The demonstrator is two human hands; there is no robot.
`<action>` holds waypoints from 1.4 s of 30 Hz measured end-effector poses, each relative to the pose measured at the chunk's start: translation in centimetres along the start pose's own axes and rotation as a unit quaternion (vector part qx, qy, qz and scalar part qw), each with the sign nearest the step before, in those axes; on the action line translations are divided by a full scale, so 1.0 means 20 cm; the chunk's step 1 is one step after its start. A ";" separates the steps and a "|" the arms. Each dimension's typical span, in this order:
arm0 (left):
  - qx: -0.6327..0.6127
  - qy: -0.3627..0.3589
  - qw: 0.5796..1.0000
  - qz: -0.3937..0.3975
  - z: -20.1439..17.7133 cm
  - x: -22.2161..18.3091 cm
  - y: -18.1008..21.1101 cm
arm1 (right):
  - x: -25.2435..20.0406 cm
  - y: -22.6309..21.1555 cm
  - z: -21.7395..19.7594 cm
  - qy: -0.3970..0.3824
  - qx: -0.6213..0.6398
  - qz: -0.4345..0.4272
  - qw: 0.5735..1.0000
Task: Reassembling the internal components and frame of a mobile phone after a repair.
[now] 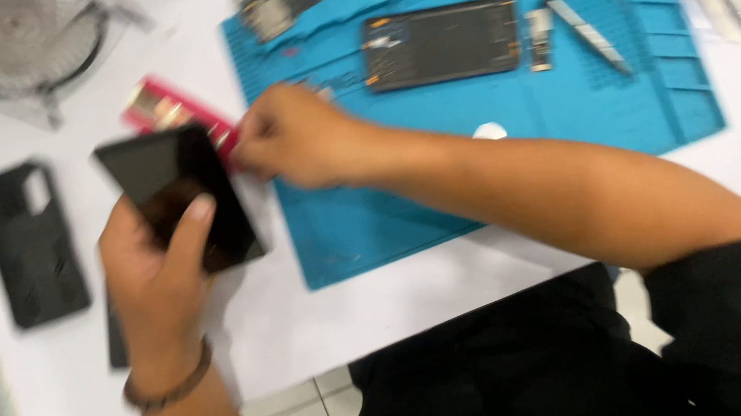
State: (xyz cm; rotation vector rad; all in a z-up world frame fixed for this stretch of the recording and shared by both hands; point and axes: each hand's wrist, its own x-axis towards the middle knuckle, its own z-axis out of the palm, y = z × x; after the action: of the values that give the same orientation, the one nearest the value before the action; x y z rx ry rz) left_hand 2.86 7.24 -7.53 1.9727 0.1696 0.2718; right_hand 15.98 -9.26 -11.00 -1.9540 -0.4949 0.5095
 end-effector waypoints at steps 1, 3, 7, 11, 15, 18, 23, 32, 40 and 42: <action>-0.019 -0.036 0.999 0.025 0.01 -0.03 -0.01 | -0.02 -0.01 0.02 0.044 -0.010 0.015 0.999; 0.036 0.010 0.998 -0.050 0.01 -0.04 -0.05 | 0.00 -0.02 0.06 0.041 -0.042 -0.025 0.998; 0.094 0.004 0.993 -0.065 0.04 0.03 -0.22 | 0.02 -0.02 0.12 0.012 -0.046 0.055 0.997; 0.110 -0.023 0.993 -0.029 0.12 0.14 -0.26 | 0.00 -0.04 0.13 -0.038 -0.027 0.033 0.998; 0.138 -0.033 0.990 0.005 0.15 0.21 -0.27 | 0.03 -0.02 0.12 -0.086 -0.009 0.024 0.996; 0.167 -0.027 0.985 0.017 0.12 0.19 -0.26 | 0.00 -0.07 0.09 -0.081 -0.036 0.034 0.995; 0.244 0.008 0.970 -0.010 0.02 0.06 -0.05 | 0.02 0.04 0.15 -0.020 -0.064 0.013 0.998; -0.053 0.074 0.994 0.058 0.12 -0.03 0.19 | -0.25 0.01 -0.12 0.026 -0.024 -0.205 0.978; -0.391 -0.069 0.918 0.008 0.49 -0.04 0.42 | -0.69 -0.15 -0.73 0.014 0.111 -0.114 0.987; -0.424 -0.109 0.899 -0.017 0.59 -0.01 0.47 | -0.73 -0.09 -0.79 0.004 0.171 -0.088 0.981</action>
State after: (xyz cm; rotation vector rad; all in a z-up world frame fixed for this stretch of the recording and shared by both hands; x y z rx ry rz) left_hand 5.68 -6.91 -3.60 1.1144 -0.0608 0.0711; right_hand 12.32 -28.10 -1.03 -1.5668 -0.5326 0.4410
